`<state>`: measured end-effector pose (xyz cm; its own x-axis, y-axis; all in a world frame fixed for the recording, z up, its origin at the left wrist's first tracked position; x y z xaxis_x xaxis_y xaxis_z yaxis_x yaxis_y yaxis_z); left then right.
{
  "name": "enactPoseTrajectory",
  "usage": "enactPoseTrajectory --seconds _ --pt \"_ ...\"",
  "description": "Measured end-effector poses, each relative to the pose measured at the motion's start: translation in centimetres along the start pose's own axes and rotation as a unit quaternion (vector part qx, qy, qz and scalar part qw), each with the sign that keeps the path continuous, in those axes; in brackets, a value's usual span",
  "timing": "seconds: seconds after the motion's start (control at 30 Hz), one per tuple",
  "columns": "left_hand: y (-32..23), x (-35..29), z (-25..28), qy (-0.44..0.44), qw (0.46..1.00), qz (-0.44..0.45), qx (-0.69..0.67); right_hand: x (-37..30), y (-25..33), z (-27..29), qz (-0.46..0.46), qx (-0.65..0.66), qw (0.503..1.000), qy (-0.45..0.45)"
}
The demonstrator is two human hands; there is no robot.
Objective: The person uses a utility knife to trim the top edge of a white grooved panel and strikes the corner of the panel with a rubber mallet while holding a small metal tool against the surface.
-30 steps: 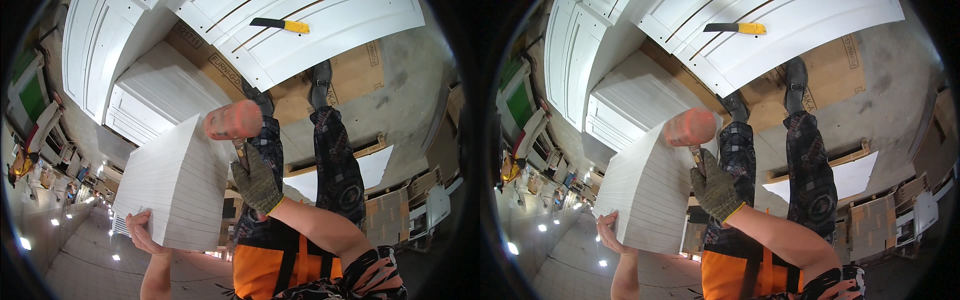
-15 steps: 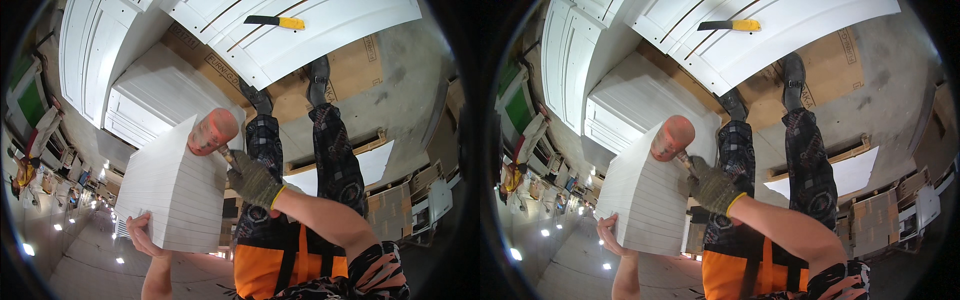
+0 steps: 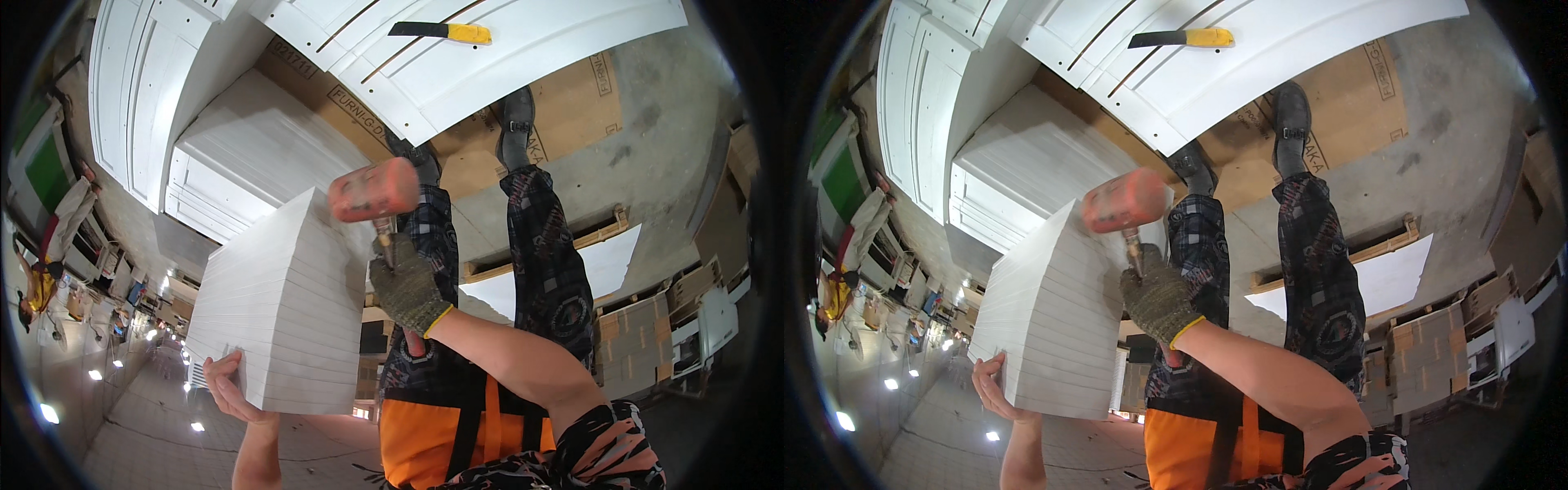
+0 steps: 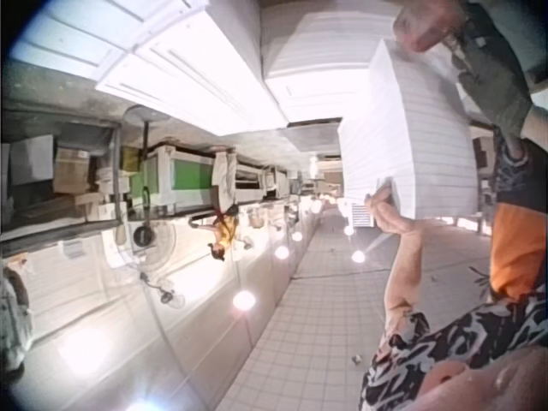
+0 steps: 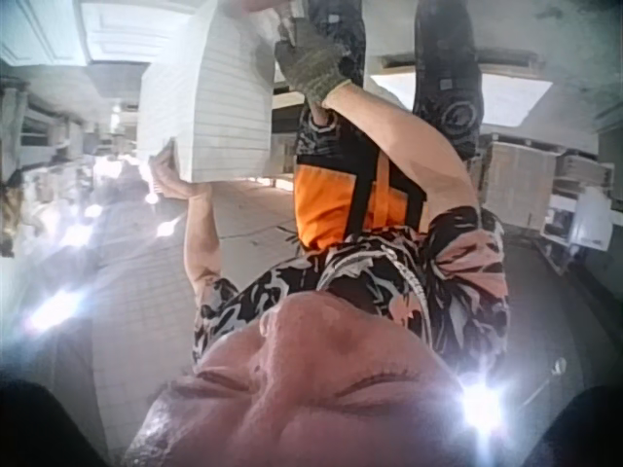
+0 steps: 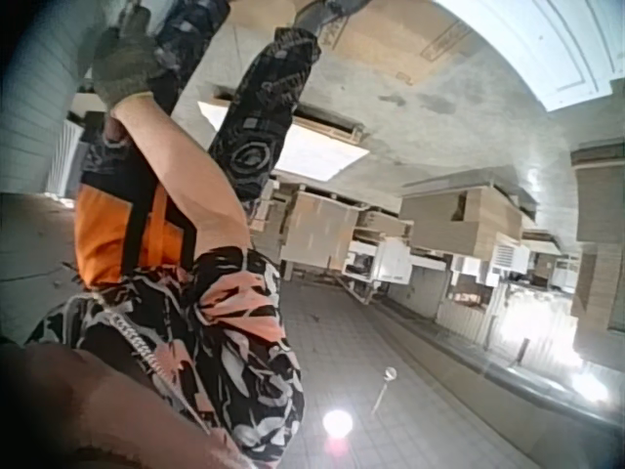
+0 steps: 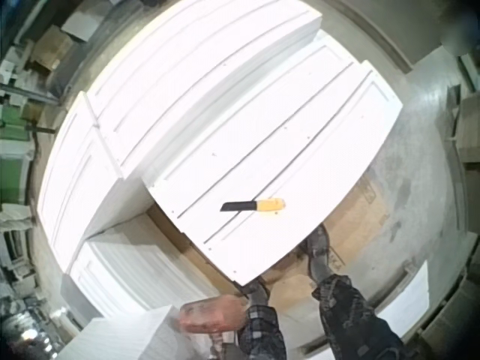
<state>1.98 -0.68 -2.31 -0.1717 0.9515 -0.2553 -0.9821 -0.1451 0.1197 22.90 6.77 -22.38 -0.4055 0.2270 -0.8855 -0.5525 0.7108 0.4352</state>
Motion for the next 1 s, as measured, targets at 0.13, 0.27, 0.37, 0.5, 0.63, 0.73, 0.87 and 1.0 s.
enactPoseTrajectory --seconds 0.13,0.27,0.37,0.5,0.63,0.73,0.87,1.0 --pt "0.2 -0.1 0.0 0.006 1.0 0.005 0.003 1.6 -0.6 0.4 0.006 -0.091 0.994 0.066" --pt "-0.2 0.3 0.0 0.002 1.0 0.0 0.006 1.8 0.1 0.3 0.0 -0.007 1.0 -0.018" --pt "-0.1 0.1 -0.1 -0.001 1.0 -0.006 0.01 2.4 -0.1 0.4 -0.037 -0.046 0.997 0.053" --pt "-0.1 0.4 0.3 -0.002 1.0 -0.005 0.013 3.5 0.8 1.8 -0.016 -0.078 0.996 0.049" --pt "-0.3 0.4 0.0 -0.001 1.0 -0.004 0.021 4.2 -0.1 0.6 -0.062 -0.049 0.996 0.028" --pt "-0.1 0.2 0.1 0.004 1.0 0.0 0.012 5.3 -0.9 1.2 -0.045 -0.045 0.995 0.07" --pt "-0.1 0.2 0.0 0.001 1.0 -0.001 0.008 4.7 -1.0 1.2 -0.014 -0.011 1.0 -0.003" --pt "0.1 0.1 0.2 0.01 1.0 -0.001 0.006 5.0 -2.2 1.4 0.015 -0.034 0.999 0.04"
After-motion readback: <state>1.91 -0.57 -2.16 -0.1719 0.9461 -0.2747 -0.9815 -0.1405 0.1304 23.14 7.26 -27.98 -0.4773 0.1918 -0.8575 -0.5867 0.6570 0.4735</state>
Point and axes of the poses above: each hand's wrist, its own x-axis towards the middle knuckle, its own z-axis out of the back of the hand, y = z × x, the point moved 2 cm from there along x, towards the middle knuckle, and after that the axes turned 9 degrees about x, right-handed, at the moved point
